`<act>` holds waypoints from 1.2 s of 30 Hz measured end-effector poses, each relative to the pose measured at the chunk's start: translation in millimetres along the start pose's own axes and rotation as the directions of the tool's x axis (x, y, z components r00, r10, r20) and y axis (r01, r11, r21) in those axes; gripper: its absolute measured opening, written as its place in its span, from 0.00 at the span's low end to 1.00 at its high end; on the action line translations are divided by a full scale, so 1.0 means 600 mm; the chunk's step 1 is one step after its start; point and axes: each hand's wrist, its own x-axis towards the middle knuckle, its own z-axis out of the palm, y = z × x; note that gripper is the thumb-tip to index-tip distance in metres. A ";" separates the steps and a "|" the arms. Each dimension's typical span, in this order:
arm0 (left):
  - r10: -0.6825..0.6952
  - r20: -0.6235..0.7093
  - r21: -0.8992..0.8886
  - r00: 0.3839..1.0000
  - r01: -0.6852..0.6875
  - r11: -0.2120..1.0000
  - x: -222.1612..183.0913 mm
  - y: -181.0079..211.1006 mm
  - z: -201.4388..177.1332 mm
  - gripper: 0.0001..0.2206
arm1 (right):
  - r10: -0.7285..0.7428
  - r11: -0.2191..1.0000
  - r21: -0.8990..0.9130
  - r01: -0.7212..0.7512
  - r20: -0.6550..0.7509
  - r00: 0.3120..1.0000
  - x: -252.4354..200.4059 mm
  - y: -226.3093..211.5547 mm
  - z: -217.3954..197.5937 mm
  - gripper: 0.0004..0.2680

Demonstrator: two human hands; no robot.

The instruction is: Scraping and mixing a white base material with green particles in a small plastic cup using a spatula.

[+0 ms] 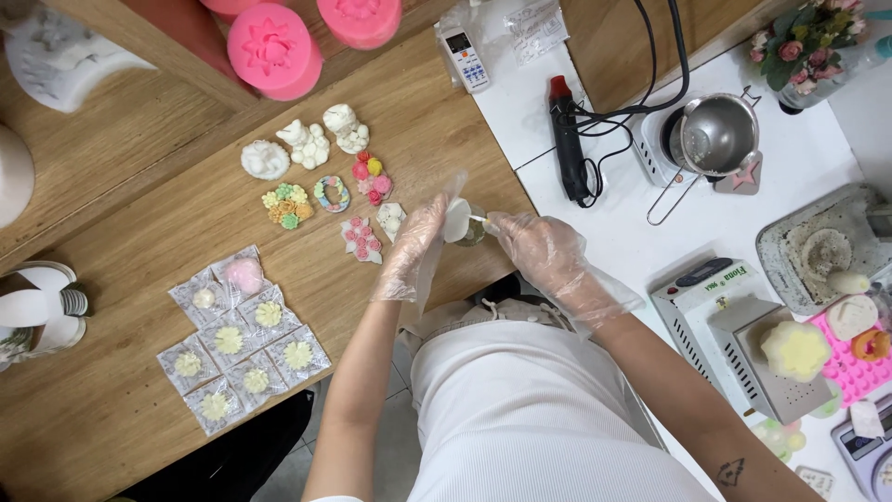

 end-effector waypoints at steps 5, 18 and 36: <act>-0.058 -0.023 0.249 0.998 0.062 0.967 0.029 -0.029 0.003 0.35 | 0.023 0.998 -0.054 -0.024 -0.024 0.999 -0.005 -0.005 0.013 0.07; 0.017 0.065 -0.652 0.998 0.029 0.758 -0.071 0.080 0.036 0.26 | 0.112 0.987 -0.112 -0.118 -0.061 0.992 -0.023 -0.035 0.000 0.08; 0.092 0.056 -0.980 0.994 0.038 0.196 -0.038 0.021 0.079 0.22 | 0.319 0.946 0.090 -0.312 -0.079 0.944 -0.056 -0.058 0.044 0.08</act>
